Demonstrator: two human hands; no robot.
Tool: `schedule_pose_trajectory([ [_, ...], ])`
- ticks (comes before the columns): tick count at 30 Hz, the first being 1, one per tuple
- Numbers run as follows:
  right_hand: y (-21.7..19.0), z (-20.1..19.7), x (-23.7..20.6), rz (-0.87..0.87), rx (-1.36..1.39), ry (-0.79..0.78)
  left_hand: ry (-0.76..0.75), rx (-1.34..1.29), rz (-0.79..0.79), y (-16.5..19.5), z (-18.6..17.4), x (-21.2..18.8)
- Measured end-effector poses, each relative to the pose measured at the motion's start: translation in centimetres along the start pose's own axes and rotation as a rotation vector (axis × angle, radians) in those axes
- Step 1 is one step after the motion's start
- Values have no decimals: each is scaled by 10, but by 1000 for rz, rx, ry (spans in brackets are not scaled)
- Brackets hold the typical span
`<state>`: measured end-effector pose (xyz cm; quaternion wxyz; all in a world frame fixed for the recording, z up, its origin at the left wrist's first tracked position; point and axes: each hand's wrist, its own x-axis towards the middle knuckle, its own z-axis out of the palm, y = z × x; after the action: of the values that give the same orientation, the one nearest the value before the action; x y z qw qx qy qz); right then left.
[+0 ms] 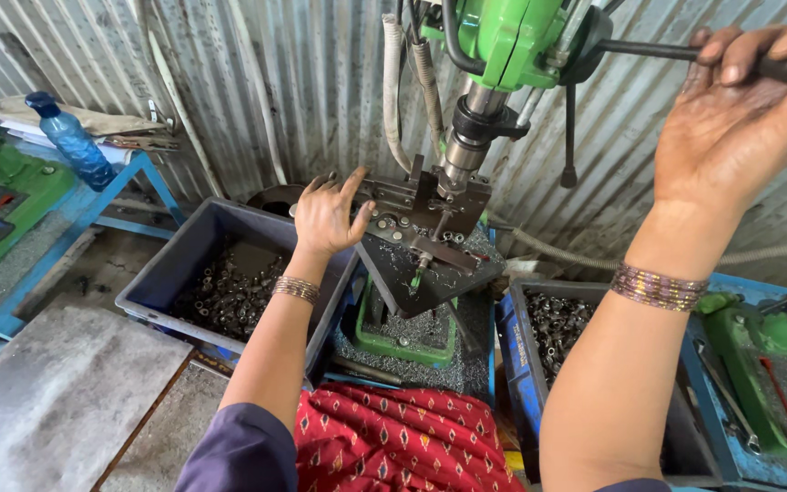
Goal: The person places small metal fittings one at a time into a jig under a bench drill press, pulls the machine lever to drill or tap each part, then sweeps finished parts off the jig into a collection bin, repeating the cycle continuously.
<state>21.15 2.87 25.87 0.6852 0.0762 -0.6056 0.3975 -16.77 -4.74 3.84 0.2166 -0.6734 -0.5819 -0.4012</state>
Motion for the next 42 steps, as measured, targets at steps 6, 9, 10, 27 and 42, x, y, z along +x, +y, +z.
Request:
schedule_pose_trajectory([
  [6,0,2,-4,-11,-9,-1,-19,1,-13,1,-1,0],
  [9,0,3,-7,-15,-7,-1,-21,-8,-27,2,-1,0],
  [10,0,3,-8,-16,-6,-1,-19,0,-25,2,-1,0],
  [27,0,8,-24,-16,-36,-12,6,9,-18,5,-7,0],
  [42,0,11,-33,-41,-40,8,-3,19,-33,4,-4,-2],
])
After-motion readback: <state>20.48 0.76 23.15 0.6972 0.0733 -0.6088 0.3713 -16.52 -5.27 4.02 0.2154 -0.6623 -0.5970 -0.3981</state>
